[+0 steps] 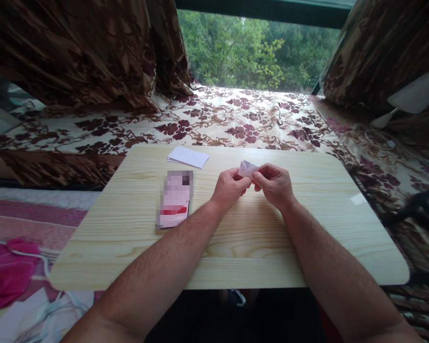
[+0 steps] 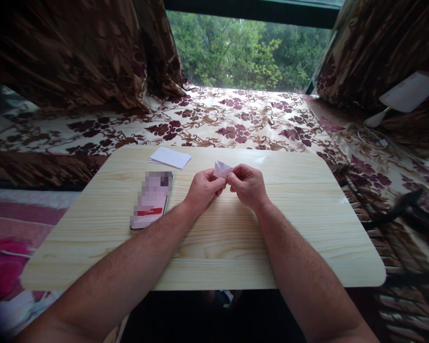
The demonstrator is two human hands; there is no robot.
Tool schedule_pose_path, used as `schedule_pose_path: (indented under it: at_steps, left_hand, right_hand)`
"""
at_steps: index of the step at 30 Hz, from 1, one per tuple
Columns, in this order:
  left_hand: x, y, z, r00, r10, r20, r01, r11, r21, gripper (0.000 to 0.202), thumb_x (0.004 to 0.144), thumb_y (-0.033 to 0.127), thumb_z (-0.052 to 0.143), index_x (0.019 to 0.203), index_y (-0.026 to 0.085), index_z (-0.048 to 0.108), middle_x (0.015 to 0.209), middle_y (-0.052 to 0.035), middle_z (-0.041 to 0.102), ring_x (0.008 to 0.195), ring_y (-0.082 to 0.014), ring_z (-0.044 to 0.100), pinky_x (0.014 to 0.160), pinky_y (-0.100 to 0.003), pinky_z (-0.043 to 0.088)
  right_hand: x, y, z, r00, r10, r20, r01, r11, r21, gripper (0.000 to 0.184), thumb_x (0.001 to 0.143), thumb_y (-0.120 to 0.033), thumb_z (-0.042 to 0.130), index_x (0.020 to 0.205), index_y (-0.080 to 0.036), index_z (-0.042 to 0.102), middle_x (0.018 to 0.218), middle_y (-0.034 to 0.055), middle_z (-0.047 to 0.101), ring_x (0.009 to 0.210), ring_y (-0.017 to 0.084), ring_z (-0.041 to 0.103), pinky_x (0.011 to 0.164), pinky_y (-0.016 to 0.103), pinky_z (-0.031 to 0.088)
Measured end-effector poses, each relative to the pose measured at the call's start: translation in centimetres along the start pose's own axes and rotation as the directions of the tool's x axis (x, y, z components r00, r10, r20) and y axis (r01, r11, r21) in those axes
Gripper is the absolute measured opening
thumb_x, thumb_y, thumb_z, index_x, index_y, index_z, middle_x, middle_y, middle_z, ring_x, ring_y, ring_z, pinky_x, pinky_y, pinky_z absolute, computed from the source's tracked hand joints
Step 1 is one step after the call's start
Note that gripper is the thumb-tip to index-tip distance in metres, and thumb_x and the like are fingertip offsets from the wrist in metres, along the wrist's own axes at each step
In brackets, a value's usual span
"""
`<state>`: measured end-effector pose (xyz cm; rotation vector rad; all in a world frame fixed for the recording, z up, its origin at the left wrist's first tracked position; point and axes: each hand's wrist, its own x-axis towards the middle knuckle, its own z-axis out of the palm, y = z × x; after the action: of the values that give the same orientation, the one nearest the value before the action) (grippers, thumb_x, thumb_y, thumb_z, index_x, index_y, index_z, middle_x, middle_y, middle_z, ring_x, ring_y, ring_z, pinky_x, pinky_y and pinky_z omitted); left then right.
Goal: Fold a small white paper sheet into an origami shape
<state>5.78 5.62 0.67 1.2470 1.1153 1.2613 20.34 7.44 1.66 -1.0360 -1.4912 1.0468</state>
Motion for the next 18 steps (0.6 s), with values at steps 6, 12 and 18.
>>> schedule_pose_path:
  at_steps: [6, 12, 18]
  left_hand:
    - [-0.07, -0.09, -0.03, 1.000, 0.023, 0.013, -0.023, 0.999, 0.025, 0.013, 0.074, 0.026, 0.064, 0.068, 0.016, 0.058, 0.051, 0.0039, 0.052, 0.045, -0.0079, 0.043, 0.044, -0.022, 0.032]
    - [-0.13, 0.05, -0.07, 0.999, 0.008, 0.040, -0.008, 1.000, 0.001, 0.014, 0.075, 0.028, 0.065, 0.070, 0.015, 0.061, 0.052, 0.0036, 0.052, 0.046, -0.0076, 0.042, 0.045, -0.023, 0.030]
    - [-0.19, 0.06, -0.08, 0.998, 0.008, 0.059, -0.009, 1.000, 0.015, 0.017, 0.076, 0.029, 0.066, 0.069, 0.014, 0.062, 0.053, 0.0028, 0.053, 0.047, -0.0075, 0.042, 0.045, -0.023, 0.029]
  right_hand:
    - [-0.04, -0.06, 0.04, 1.000, -0.014, 0.001, 0.014, 1.000, 0.009, 0.017, 0.079, -0.027, 0.068, 0.067, -0.018, 0.060, 0.053, -0.0030, 0.061, 0.043, 0.010, 0.055, 0.042, 0.021, 0.041]
    - [0.04, -0.14, -0.20, 0.999, 0.019, 0.026, -0.021, 0.998, 0.052, 0.016, 0.078, -0.025, 0.067, 0.067, -0.017, 0.060, 0.055, -0.0012, 0.064, 0.044, 0.010, 0.055, 0.043, 0.022, 0.041]
    - [0.16, 0.07, -0.43, 0.996, 0.050, 0.069, -0.055, 0.996, 0.073, 0.013, 0.077, -0.023, 0.067, 0.067, -0.017, 0.059, 0.052, -0.0022, 0.061, 0.045, 0.011, 0.056, 0.046, 0.022, 0.042]
